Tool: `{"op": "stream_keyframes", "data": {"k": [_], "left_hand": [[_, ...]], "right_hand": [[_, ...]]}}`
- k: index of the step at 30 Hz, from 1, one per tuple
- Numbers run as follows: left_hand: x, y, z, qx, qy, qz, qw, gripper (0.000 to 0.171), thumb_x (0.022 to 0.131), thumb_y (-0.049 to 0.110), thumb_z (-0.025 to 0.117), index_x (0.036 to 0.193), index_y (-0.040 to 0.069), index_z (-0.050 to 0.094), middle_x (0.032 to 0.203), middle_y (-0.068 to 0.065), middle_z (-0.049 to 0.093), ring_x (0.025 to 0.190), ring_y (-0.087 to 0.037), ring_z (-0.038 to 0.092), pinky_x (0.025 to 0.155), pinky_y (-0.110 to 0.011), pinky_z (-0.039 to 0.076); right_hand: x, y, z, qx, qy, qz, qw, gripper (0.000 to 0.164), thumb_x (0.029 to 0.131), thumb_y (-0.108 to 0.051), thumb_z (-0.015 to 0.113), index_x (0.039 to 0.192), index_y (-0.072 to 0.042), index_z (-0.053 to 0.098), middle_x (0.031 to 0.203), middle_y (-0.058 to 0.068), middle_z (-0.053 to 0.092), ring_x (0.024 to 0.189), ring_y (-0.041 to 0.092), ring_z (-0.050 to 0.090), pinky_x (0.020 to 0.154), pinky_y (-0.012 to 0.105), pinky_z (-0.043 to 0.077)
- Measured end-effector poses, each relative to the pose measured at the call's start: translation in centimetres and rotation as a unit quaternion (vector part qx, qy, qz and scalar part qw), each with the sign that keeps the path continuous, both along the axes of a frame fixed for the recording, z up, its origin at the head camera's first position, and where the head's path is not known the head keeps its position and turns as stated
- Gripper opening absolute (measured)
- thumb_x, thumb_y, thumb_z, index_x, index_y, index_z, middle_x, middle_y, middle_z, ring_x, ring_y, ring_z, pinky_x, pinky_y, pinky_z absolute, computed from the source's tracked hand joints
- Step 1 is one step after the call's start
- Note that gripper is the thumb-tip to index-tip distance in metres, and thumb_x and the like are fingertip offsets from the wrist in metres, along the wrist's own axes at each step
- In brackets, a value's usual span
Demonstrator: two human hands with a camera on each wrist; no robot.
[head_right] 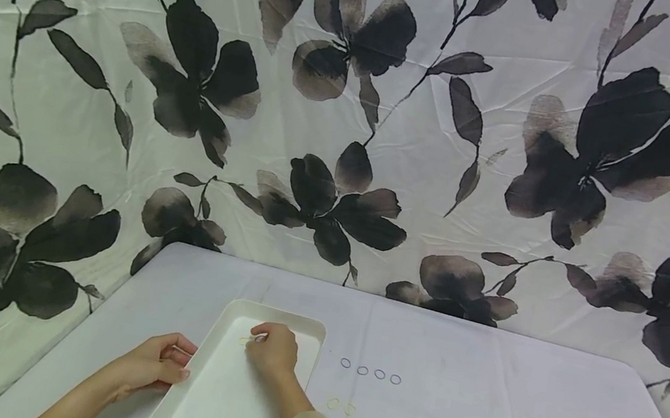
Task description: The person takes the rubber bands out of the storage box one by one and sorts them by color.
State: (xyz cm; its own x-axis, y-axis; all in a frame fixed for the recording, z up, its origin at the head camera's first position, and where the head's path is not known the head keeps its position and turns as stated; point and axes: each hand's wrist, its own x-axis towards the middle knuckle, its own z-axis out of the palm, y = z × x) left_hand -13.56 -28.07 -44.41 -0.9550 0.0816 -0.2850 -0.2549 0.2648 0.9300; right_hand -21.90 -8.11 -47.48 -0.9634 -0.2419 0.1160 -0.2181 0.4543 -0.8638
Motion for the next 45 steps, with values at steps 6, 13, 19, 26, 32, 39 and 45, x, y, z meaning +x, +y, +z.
{"op": "stream_keyframes", "data": {"k": [6,13,19,26,32,39,45], "left_hand": [[-0.2,0.1,-0.2,0.008,0.002,-0.006,0.9999,0.042,0.077,-0.007,0.066,0.113,-0.011,0.046,0.095,-0.014,0.058,0.079,-0.020,0.059,0.067,-0.036,0.054],[-0.1,0.1,0.1,0.006,0.001,0.000,1.0000,0.041,0.076,-0.007,0.066,0.113,-0.011,0.046,0.095,-0.014,0.057,0.078,-0.020,0.059,0.067,-0.035,0.054],[0.0,0.3,0.0,0.001,0.001,0.000,1.0000,0.041,0.076,-0.007,0.066,0.112,-0.011,0.047,0.094,-0.014,0.058,0.078,-0.020,0.059,0.067,-0.035,0.054],[-0.2,0.1,0.2,-0.008,0.003,0.011,0.9999,0.042,0.076,-0.006,0.068,0.113,-0.010,0.048,0.093,-0.012,0.057,0.077,-0.019,0.058,0.065,-0.033,0.053],[0.0,0.0,0.0,0.006,-0.003,0.000,1.0000,0.041,0.077,-0.006,0.067,0.113,-0.010,0.047,0.092,-0.011,0.056,0.077,-0.019,0.058,0.065,-0.033,0.053],[0.0,-0.1,-0.2,0.007,0.000,0.003,1.0000,0.041,0.076,-0.007,0.067,0.112,-0.011,0.047,0.090,-0.011,0.057,0.076,-0.018,0.059,0.064,-0.033,0.053],[0.0,-0.2,-0.1,0.003,0.003,0.003,1.0000,0.041,0.076,-0.006,0.067,0.112,-0.010,0.047,0.091,-0.011,0.058,0.077,-0.018,0.059,0.065,-0.033,0.053]], "right_hand": [[0.4,-0.9,-1.1,0.064,0.051,-0.032,0.996,0.021,0.071,0.000,0.065,0.088,-0.007,0.074,0.060,0.001,0.061,0.040,0.003,0.029,0.036,0.015,0.023],[0.6,-1.6,-0.3,0.097,0.054,-0.050,0.993,0.013,0.074,-0.009,0.070,0.086,-0.013,0.075,0.076,0.002,0.071,0.042,0.003,0.034,0.036,0.016,0.028],[0.6,-1.6,0.1,0.123,0.037,-0.072,0.989,0.006,0.071,-0.013,0.076,0.072,-0.018,0.073,0.080,0.000,0.071,0.051,0.009,0.051,0.042,0.022,0.036],[0.5,-1.5,0.9,0.137,0.009,-0.031,0.990,0.015,0.073,-0.010,0.073,0.064,-0.015,0.063,0.063,-0.005,0.060,0.052,0.011,0.047,0.044,0.026,0.036],[1.0,-1.3,0.6,0.161,-0.004,0.015,0.987,0.015,0.080,-0.006,0.064,0.068,-0.012,0.058,0.064,-0.004,0.055,0.053,0.010,0.046,0.045,0.024,0.037],[1.2,-0.8,0.7,0.108,0.010,0.043,0.993,0.012,0.078,-0.002,0.056,0.068,-0.009,0.056,0.063,-0.003,0.051,0.054,0.011,0.043,0.046,0.023,0.034],[0.9,-0.4,1.6,0.059,-0.010,0.085,0.995,0.009,0.077,0.002,0.058,0.070,-0.004,0.060,0.064,-0.002,0.051,0.058,0.010,0.044,0.051,0.022,0.037]]}}
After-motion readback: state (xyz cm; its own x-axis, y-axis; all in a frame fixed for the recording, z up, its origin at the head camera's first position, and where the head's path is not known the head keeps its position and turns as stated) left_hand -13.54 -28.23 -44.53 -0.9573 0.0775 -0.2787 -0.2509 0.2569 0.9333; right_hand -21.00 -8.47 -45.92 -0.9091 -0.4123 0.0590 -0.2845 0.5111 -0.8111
